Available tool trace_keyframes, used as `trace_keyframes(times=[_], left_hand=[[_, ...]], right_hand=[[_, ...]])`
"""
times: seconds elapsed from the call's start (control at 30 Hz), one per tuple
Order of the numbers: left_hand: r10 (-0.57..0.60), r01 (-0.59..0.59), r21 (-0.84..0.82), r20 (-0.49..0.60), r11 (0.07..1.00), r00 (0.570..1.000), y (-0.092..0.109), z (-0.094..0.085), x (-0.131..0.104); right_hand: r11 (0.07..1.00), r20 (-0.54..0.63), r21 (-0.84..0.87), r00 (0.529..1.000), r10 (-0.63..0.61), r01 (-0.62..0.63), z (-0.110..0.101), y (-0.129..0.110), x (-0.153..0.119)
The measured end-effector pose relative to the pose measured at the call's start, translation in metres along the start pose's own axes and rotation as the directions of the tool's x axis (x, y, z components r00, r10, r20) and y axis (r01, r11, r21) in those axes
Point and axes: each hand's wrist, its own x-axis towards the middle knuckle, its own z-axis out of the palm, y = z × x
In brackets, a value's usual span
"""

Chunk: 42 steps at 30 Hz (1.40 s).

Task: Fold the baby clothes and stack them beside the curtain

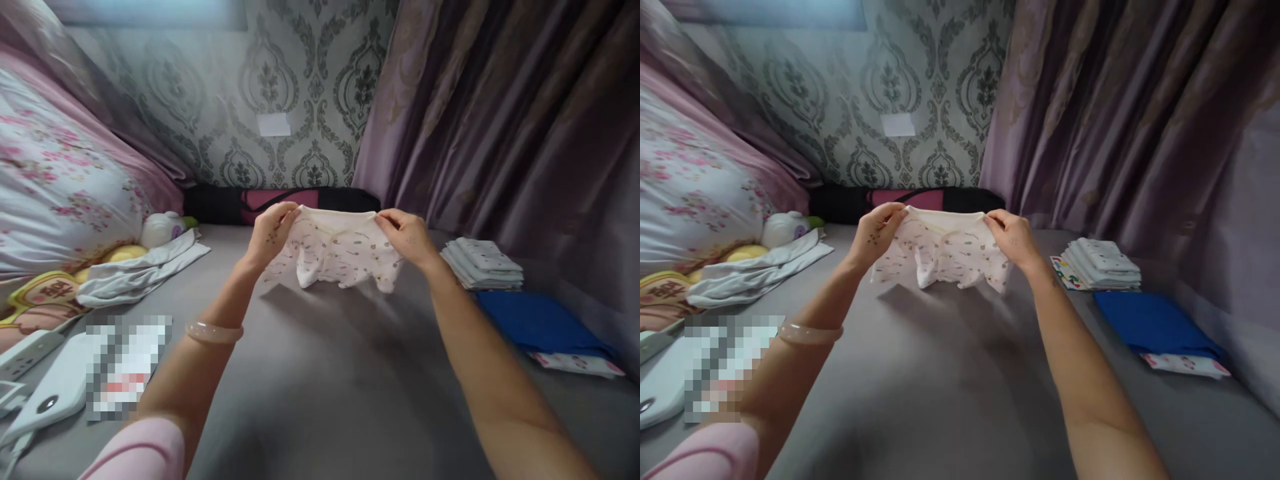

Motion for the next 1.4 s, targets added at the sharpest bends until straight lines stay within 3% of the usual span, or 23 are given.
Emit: trace_keyframes(times=[0.1, 0.2, 0.3, 0.4, 0.47, 0.57, 0.63, 0.7, 0.8, 0.9, 1.0, 1.1, 1.2, 1.3, 1.4], left_hand=[[0.125, -0.112, 0.137, -0.089, 0.984, 0.988, 0.009, -0.007, 0.012], [0.259, -0.228, 0.271, -0.083, 0.935, 0.962, 0.016, -0.021, 0.023], [0.344, -0.341, 0.375, 0.061, 0.862, 0.937, 0.021, -0.042, 0.035], [0.352, -0.438, 0.356, 0.281, 0.825, 0.893, 0.027, -0.061, 0.047], [0.32, -0.41, 0.268, 0.321, 0.872, 0.891, 0.029, -0.066, 0.051], [0.258, -0.293, 0.114, 0.251, 0.949, 0.933, 0.03, -0.062, 0.05], [0.232, -0.259, 0.045, 0.318, 0.965, 0.919, 0.028, -0.057, 0.047], [0.205, -0.233, 0.04, 0.345, 0.972, 0.916, 0.026, -0.053, 0.044], [0.178, -0.203, 0.07, 0.262, 0.977, 0.948, 0.025, -0.051, 0.042], [0.195, -0.219, 0.06, 0.273, 0.974, 0.942, 0.024, -0.048, 0.045], [0.203, -0.212, 0.034, 0.184, 0.977, 0.962, 0.023, -0.042, 0.048], [0.214, -0.214, -0.023, 0.243, 0.976, 0.946, 0.021, -0.035, 0.049], [0.18, -0.171, -0.069, 0.157, 0.983, 0.971, 0.021, -0.03, 0.051], [0.152, -0.135, -0.104, 0.183, 0.985, 0.971, 0.02, -0.027, 0.052], [0.118, -0.099, -0.139, 0.134, 0.985, 0.984, 0.021, -0.025, 0.051]], right_hand=[[0.991, -0.09, -0.115, 0.993, -0.075, 0.064, -0.012, -0.012, 0.013], [0.97, -0.108, -0.196, 0.98, -0.169, 0.146, -0.026, -0.02, 0.024], [0.945, -0.041, -0.242, 0.971, -0.237, 0.22, -0.043, -0.025, 0.033], [0.93, 0.121, -0.243, 0.96, -0.253, 0.276, -0.054, -0.026, 0.038], [0.936, 0.152, -0.217, 0.957, -0.248, 0.277, -0.056, -0.027, 0.038], [0.962, 0.007, -0.177, 0.978, -0.208, 0.206, -0.048, -0.028, 0.033], [0.974, 0.064, -0.134, 0.982, -0.175, 0.182, -0.04, -0.028, 0.03], [0.981, 0.124, -0.095, 0.98, -0.155, 0.167, -0.034, -0.027, 0.028], [0.986, 0.018, -0.095, 0.991, -0.136, 0.137, -0.03, -0.026, 0.03], [0.98, 0.074, -0.122, 0.986, -0.151, 0.159, -0.029, -0.025, 0.033], [0.976, 0.012, -0.15, 0.988, -0.155, 0.155, -0.026, -0.027, 0.036], [0.972, 0.059, -0.143, 0.982, -0.182, 0.189, -0.023, -0.028, 0.038], [0.975, 0.004, -0.124, 0.983, -0.185, 0.184, -0.02, -0.028, 0.041], [0.974, 0.058, -0.107, 0.979, -0.196, 0.201, -0.018, -0.026, 0.042], [0.978, 0.002, -0.094, 0.982, -0.188, 0.187, -0.019, -0.025, 0.042]])
